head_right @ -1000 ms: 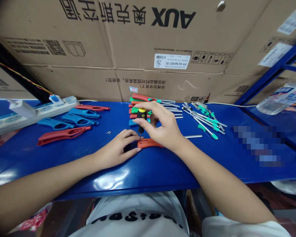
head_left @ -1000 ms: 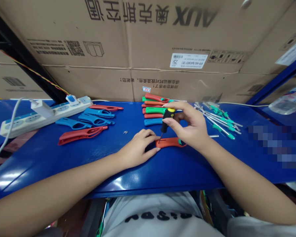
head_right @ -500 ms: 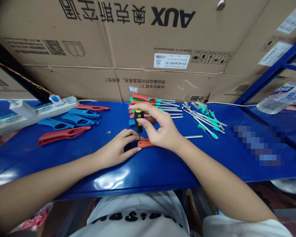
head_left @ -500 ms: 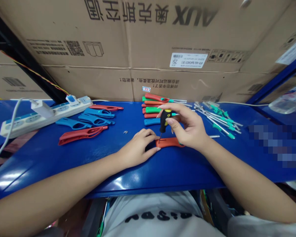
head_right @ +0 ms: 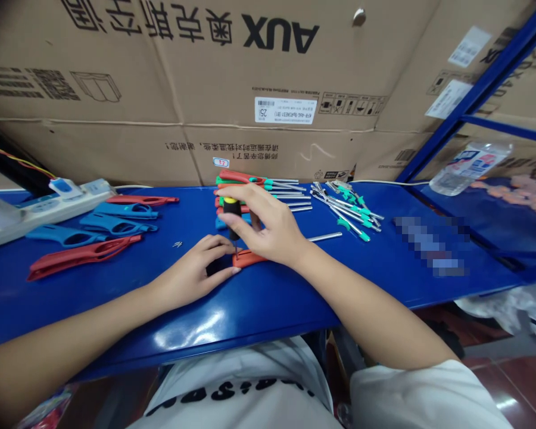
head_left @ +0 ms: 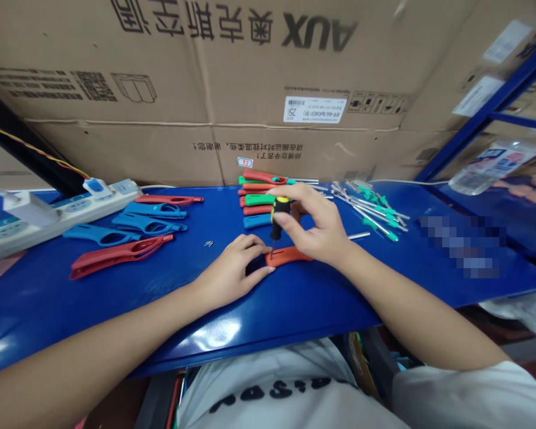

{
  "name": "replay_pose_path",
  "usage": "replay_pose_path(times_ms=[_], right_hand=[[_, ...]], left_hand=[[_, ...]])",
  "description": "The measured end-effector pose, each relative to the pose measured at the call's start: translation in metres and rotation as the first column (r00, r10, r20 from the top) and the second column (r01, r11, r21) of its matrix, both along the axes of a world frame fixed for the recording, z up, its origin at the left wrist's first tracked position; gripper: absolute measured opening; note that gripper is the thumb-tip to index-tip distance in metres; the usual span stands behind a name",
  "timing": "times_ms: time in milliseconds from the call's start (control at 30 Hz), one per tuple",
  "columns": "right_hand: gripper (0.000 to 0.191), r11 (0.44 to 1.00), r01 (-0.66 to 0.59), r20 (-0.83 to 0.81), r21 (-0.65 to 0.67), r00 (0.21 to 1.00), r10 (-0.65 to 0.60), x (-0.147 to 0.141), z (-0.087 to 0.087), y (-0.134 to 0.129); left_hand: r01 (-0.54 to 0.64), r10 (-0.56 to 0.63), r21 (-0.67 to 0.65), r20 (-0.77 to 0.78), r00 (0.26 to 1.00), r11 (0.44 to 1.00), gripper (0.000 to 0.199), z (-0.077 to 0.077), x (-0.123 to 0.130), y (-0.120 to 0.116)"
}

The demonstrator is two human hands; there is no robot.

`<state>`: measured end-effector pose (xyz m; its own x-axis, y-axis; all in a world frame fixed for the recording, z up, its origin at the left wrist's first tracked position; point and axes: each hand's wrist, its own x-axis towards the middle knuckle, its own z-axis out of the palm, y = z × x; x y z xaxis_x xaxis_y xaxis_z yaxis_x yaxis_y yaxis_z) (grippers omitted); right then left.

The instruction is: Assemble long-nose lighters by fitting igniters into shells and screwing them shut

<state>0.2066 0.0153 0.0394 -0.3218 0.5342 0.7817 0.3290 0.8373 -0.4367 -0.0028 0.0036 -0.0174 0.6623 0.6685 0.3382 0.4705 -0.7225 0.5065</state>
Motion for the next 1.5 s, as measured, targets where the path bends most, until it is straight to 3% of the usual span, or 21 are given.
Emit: replay_pose_path(times_ms=[133, 200, 400, 567, 733, 833, 933, 1067, 1200, 1300, 1400, 1500], right_hand=[[0.029, 0.961, -0.159, -0.047, -0.225, 0.987, 0.152, 0.0003, 0.0024, -0.0012], [0.026, 0.949, -0.198, -0.08, -0.246, 0.98, 0.184, -0.0001, 0.003, -0.001], [0.023, 0.969, -0.202, -0.069, -0.142, 0.979, 0.194, -0.0005, 0.0047, -0.0014], [0.024, 0.998, -0.067, 0.06, -0.004, 0.996, 0.067, -0.0022, 0.0051, -0.0067], [0.029, 0.998, 0.021, 0.089, 0.056, 0.996, -0.026, -0.0034, 0.004, -0.0081], [0.027, 0.996, 0.015, 0.173, 0.085, 0.984, -0.029, -0.0019, 0.004, -0.0067], [0.031, 0.997, -0.077, 0.151, -0.028, 0.985, 0.08, -0.0013, 0.0047, -0.0065], [0.033, 0.958, -0.2, 0.054, -0.208, 0.975, 0.215, -0.0017, 0.005, -0.006], [0.024, 0.999, -0.033, 0.066, 0.001, 0.997, 0.033, -0.0002, 0.0031, -0.0029], [0.021, 0.988, -0.014, 0.104, 0.151, 0.995, -0.001, 0.0011, 0.0029, -0.0024], [0.029, 0.996, -0.087, 0.089, 0.004, 0.992, 0.086, 0.0008, 0.0046, -0.0042], [0.036, 0.947, -0.214, 0.034, -0.239, 0.973, 0.229, -0.0008, 0.0061, -0.0044]], left_hand=[[-0.004, 0.004, 0.003, 0.004, 1.0, 1.0, 0.025, -0.0001, 0.0004, 0.0006], [-0.002, 0.002, 0.003, 0.006, 1.0, 1.0, 0.026, -0.0011, 0.0003, 0.0012], [-0.008, 0.008, 0.013, -0.019, 1.0, 1.0, 0.028, -0.0013, 0.0001, 0.0012], [-0.012, 0.012, 0.021, -0.004, 1.0, 1.0, 0.024, -0.0009, 0.0008, 0.0012], [-0.029, 0.029, 0.013, -0.004, 1.0, 0.999, 0.032, -0.0041, 0.0, 0.002], [-0.026, 0.026, 0.012, -0.011, 1.0, 1.0, 0.032, -0.0038, -0.0001, 0.0016], [-0.017, 0.018, 0.017, -0.014, 1.0, 1.0, 0.029, -0.002, 0.0003, 0.0012], [-0.01, 0.01, 0.025, -0.006, 1.0, 1.0, 0.027, -0.0018, 0.0006, 0.0014], [-0.011, 0.011, 0.014, -0.012, 1.0, 1.0, 0.03, -0.0037, 0.0006, 0.0018], [-0.016, 0.016, 0.011, -0.012, 1.0, 1.0, 0.03, -0.004, 0.0008, 0.0018], [-0.009, 0.009, 0.023, -0.003, 1.0, 1.0, 0.028, -0.003, 0.0014, 0.0018], [-0.003, 0.003, 0.027, -0.004, 1.0, 1.0, 0.027, -0.0026, 0.0017, 0.0014]])
